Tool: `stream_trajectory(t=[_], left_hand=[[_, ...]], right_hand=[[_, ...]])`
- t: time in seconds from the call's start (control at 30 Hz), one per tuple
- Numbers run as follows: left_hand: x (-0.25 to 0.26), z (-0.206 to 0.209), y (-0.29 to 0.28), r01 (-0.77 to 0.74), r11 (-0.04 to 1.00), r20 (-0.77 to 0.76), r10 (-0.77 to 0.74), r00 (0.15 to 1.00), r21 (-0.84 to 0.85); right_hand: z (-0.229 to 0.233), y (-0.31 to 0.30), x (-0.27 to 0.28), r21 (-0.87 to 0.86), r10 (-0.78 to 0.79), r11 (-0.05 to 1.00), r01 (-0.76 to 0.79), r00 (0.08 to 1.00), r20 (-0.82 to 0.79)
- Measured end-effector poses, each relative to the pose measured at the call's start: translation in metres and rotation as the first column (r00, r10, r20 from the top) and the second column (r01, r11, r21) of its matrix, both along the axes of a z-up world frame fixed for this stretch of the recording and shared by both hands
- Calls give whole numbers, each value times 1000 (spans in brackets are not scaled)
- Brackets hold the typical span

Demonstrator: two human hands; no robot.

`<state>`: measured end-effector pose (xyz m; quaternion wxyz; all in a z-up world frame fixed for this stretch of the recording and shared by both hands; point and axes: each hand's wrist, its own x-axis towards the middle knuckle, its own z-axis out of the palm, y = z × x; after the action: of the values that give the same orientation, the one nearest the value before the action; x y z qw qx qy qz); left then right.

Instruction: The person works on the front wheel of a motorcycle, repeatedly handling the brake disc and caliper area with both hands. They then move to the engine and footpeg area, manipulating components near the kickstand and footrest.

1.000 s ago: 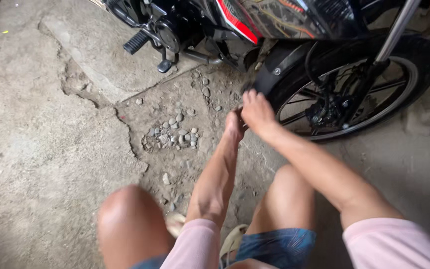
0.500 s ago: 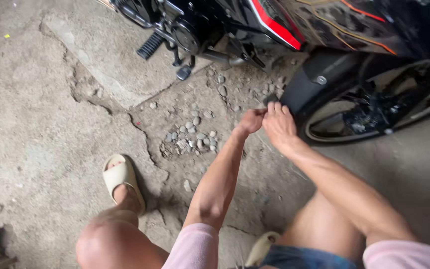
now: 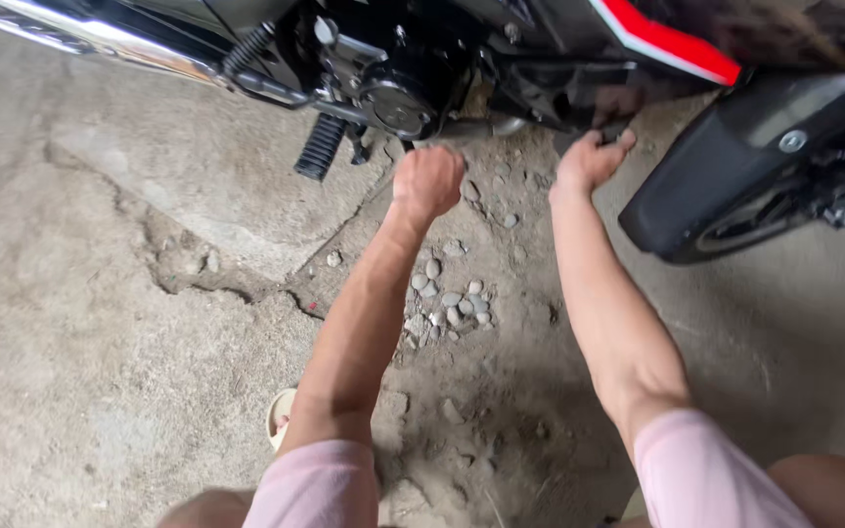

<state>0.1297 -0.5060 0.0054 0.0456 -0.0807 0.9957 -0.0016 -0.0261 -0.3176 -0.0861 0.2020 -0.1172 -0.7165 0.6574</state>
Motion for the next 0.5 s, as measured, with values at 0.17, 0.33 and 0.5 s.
stream_trajectory(t=[0.17,0.33,0.5], left_hand=[[9,2,0,102,982,-111,-85,990,159],[16,34,2,123,955,105,-156,982,268],[13,49,-10,234,933,166,-285,944,274]], right_hand=[[45,-31,22,-507,-8,819,269,889,459],[82,-63,79,-794,94,602,-82,995,-32],[74,-32,135,-703,113,711,-1,987,113]])
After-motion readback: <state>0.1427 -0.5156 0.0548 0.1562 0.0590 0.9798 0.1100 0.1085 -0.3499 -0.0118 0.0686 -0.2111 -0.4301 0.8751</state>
